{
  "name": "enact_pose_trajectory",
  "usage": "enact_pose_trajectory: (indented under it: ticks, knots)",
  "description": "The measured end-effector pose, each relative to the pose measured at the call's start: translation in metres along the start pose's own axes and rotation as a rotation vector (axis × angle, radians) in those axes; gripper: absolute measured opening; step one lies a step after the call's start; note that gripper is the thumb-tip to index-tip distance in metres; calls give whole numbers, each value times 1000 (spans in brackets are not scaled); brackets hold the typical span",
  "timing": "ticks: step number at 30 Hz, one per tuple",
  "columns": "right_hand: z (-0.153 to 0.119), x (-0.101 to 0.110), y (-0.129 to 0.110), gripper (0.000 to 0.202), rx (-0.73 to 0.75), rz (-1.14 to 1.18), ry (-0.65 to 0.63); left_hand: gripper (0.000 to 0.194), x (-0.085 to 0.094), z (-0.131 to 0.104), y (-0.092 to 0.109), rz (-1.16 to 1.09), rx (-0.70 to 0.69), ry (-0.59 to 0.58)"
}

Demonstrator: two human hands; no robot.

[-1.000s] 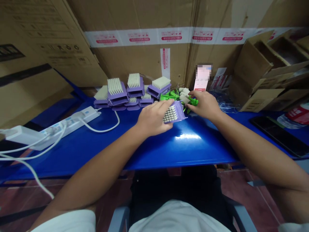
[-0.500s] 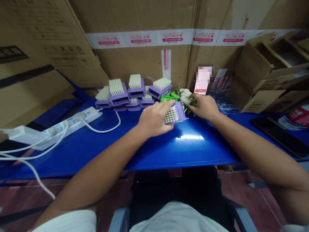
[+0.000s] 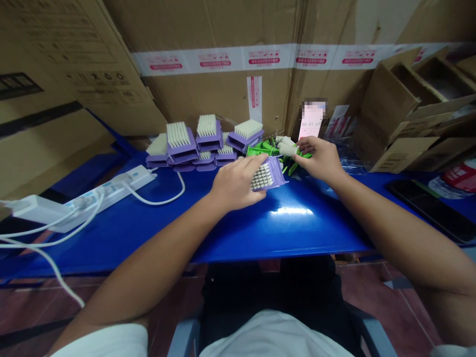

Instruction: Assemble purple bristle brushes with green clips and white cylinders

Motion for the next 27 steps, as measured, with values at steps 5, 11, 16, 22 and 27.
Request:
enact_pose_trajectory:
  ticks: [5,11,16,22,27]
  knots:
    - [2,0,2,33,-37,265,86,84,0,-1,0,4,1,-2]
    - [3,-2,6,46,-107,475,170,84,-2,0,-1,12,1,-3]
    - [3,-8,4,46,-255,685,197,85,-2,0,-2,15,-3,-10]
    - [0,-13,0,42,-333,770,124,84,-2,0,-3,15,3,-22]
    - [-4,-14,-5,37,-329,804,65,85,-2,0,-2,23,3,-12]
Point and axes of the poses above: each hand's wrist, its own z-axis towards the middle knuckle, its own x-axis out of the back of the hand, y = z × x, the point moved 1 cm from there along z, towards the middle knuckle, and after that the axes turned 12 degrees about z, right-handed, at the moved point
